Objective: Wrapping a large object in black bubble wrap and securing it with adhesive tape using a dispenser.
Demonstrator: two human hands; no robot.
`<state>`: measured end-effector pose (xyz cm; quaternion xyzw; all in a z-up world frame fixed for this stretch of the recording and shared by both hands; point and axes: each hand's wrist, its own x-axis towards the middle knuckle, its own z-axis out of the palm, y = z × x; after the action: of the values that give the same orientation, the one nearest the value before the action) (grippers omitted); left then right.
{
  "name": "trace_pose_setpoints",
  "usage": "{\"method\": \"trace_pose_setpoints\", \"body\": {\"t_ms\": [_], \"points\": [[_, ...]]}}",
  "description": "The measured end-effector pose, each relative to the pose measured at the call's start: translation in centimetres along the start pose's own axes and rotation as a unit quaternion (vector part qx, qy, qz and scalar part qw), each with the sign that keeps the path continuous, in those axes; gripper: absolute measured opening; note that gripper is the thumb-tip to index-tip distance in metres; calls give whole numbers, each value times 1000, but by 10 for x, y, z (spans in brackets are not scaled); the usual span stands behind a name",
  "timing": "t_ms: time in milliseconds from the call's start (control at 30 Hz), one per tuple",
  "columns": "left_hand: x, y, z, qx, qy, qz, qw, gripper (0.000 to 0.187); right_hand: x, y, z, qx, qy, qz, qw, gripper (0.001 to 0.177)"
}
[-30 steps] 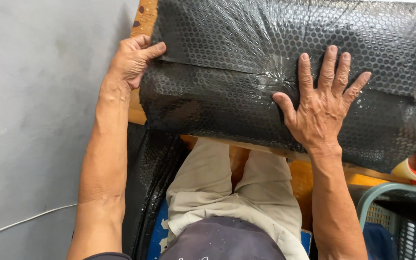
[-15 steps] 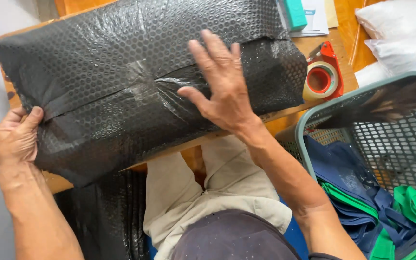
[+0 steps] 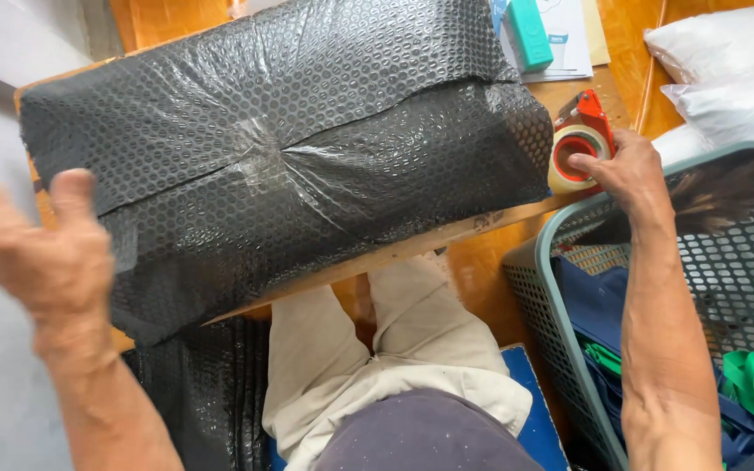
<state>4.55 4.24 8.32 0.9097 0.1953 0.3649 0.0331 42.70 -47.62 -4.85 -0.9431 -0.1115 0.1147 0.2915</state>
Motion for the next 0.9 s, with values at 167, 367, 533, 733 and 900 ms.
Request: {"method": "trace_pose_setpoints", "body": {"t_ms": [167, 367, 533, 733, 900], "points": [[-4, 88, 57, 2, -143, 64, 988, 92, -2, -14, 9, -63, 41, 23, 997, 47], [-13, 92, 78, -7, -221, 107, 969, 96, -12, -59, 1, -9, 222, -197, 955, 37], [-16, 81, 77, -4, -226, 98, 969, 92, -30, -137, 21, 323, -92, -49, 941, 87], [-12, 80, 67, 18, -227, 113, 967, 89, -34, -141, 50, 418, -118, -50, 899, 63], [6, 104, 53, 32, -230, 58, 971, 83, -33, -139, 66, 426, -133, -86, 891, 59]]}}
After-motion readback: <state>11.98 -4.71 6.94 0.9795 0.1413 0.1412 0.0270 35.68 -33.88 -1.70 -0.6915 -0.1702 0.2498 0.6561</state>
